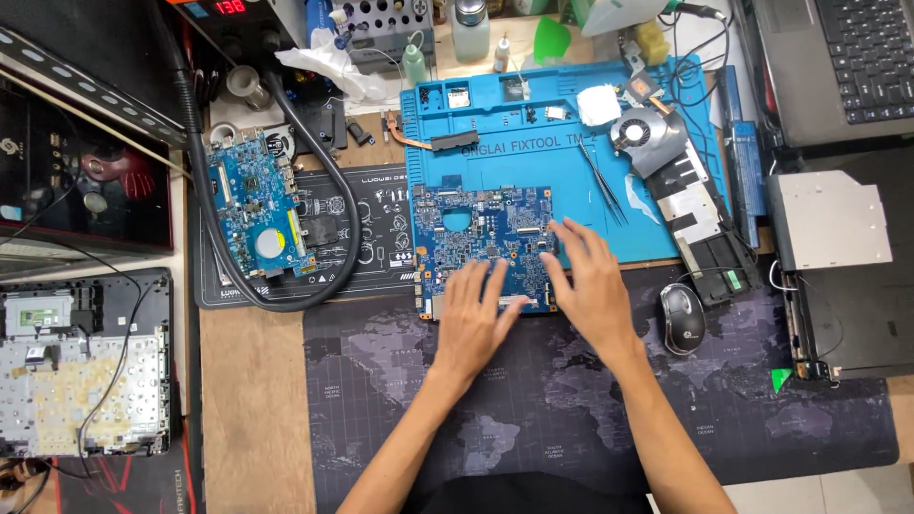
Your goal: Cleaning and inspecting a laptop motherboard at a repair bench using a cloth, probe, and heat gun.
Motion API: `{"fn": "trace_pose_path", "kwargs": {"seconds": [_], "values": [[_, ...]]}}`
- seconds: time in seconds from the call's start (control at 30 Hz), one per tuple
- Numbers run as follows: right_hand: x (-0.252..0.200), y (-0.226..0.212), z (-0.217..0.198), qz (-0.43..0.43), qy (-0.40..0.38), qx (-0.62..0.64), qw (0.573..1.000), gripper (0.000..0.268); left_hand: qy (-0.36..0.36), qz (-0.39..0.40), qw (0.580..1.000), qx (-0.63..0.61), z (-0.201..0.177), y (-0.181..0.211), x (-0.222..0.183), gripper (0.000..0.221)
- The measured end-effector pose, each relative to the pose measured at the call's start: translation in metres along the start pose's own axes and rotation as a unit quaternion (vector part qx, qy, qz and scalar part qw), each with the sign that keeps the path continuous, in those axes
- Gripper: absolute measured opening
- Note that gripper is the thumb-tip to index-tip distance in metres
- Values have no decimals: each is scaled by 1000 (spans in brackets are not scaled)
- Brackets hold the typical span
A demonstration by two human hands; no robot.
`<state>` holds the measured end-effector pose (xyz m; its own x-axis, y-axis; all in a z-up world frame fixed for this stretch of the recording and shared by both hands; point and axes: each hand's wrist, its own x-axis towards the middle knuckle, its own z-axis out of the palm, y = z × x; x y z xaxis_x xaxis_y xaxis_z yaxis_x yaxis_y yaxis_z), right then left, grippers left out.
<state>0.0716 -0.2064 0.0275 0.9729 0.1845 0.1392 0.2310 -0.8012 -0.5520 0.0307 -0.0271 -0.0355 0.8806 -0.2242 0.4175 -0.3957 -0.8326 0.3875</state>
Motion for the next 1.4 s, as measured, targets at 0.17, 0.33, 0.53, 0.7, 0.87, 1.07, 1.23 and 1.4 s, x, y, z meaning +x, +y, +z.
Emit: {"fn": "trace_pose_path", "kwargs": {"seconds": [0.17, 0.33, 0.53, 0.7, 0.87, 1.07, 1.23, 1.4], "values": [[4, -12, 20, -49, -95, -52, 993, 48, -3, -33, 999, 3, -18, -17, 15, 49], [12, -1, 51, -143, -76, -136, 977, 50, 29, -9, 998, 53, -3, -29, 17, 50], [26, 0, 57, -162, -13, -174, 971, 48, 23, -7, 997, 72, 4, -30, 17, 48], [21, -1, 64, -148, 5, -195, 969, 43, 25, -7, 994, 105, 2, -22, 14, 48], [24, -5, 64, -148, 18, -218, 964, 40, 46, 5, 990, 131, 0, -22, 22, 41], [28, -7, 46, -104, -36, -133, 985, 40, 55, 5, 991, 125, 0, -23, 20, 39], [24, 3, 48, -75, 83, -74, 991, 32, 62, -12, 991, 120, 4, -25, 17, 39], [19, 23, 54, -15, 140, 3, 990, 11, 76, -6, 992, 105, 4, -26, 16, 38]]}}
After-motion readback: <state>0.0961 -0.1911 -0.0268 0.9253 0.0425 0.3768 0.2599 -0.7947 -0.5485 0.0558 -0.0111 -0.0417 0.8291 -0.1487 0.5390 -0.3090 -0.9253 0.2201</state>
